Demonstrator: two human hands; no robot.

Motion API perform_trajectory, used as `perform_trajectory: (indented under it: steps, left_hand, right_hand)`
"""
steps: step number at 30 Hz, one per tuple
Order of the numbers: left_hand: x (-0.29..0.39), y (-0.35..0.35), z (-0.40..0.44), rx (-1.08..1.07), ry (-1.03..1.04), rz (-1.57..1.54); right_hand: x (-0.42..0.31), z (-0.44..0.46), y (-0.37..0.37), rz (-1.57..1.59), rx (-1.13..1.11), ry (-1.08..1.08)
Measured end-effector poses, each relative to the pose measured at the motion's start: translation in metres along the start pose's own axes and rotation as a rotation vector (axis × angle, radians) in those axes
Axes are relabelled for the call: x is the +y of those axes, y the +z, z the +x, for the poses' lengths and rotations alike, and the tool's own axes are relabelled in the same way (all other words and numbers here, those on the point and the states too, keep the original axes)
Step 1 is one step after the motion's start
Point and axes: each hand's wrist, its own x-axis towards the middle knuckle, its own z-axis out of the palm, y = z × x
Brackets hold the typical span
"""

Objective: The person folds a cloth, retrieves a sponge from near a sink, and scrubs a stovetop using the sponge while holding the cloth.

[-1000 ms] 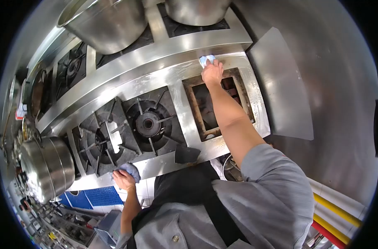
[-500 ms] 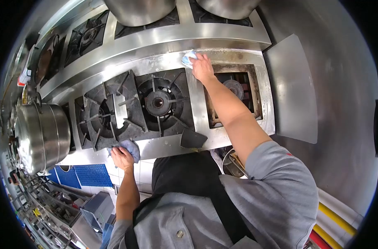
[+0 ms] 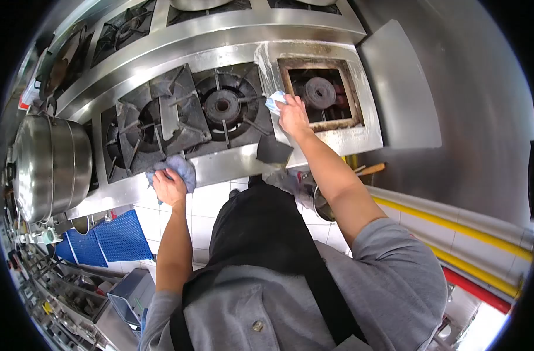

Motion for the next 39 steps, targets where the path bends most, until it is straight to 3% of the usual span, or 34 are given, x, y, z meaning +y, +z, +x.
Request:
perform_trajectory:
  steps: [9,13,17,19,21,25,28,32,35,39]
  left_hand:
    - [0.0,-0.007,-0.002,-0.012,-0.023,-0.024]
    - [0.0,-0.007,-0.003,0.007,-0.026,-0.026]
    - [-0.004,-0.007,-0.001,-0.043,0.004,-0.025]
    - [-0.006,-0.007,0.003,-0.086,0.027,-0.012]
    - [-0.009,-0.006,0.007,-0.132,0.048,0.009]
    - [-0.004,-0.009,0.007,-0.151,0.027,0.017]
    - [-0.005,-0.008,0.006,-0.132,0.027,0.001]
    - [-0.006,-0.008,0.002,-0.098,0.043,0.012]
    - [-0.006,-0.006,0.004,-0.085,0.042,0.01]
    - [-0.009,-0.003,0.004,-0.103,0.045,0.029]
  right_hand:
    - [-0.018,-0.084,-0.005,-0.081,-0.089,0.103]
    - [-0.009,-0.112,-0.002,-0.041,-0.008,0.091]
    - [0.045,-0.146,-0.002,-0.076,0.114,0.066]
    - [0.083,-0.159,-0.008,-0.132,0.101,0.187]
    - [0.114,-0.16,-0.025,-0.194,-0.054,0.367]
    - [0.103,-0.161,-0.03,-0.119,0.07,0.54]
    - [0.082,-0.17,-0.011,-0.13,0.24,0.362]
    - [0.075,-0.164,-0.028,0.065,0.205,0.262]
    - [0.027,-0.155,-0.037,0.104,0.317,0.111]
    - [-0.051,-0.148,-0.031,0.129,0.256,-0.182]
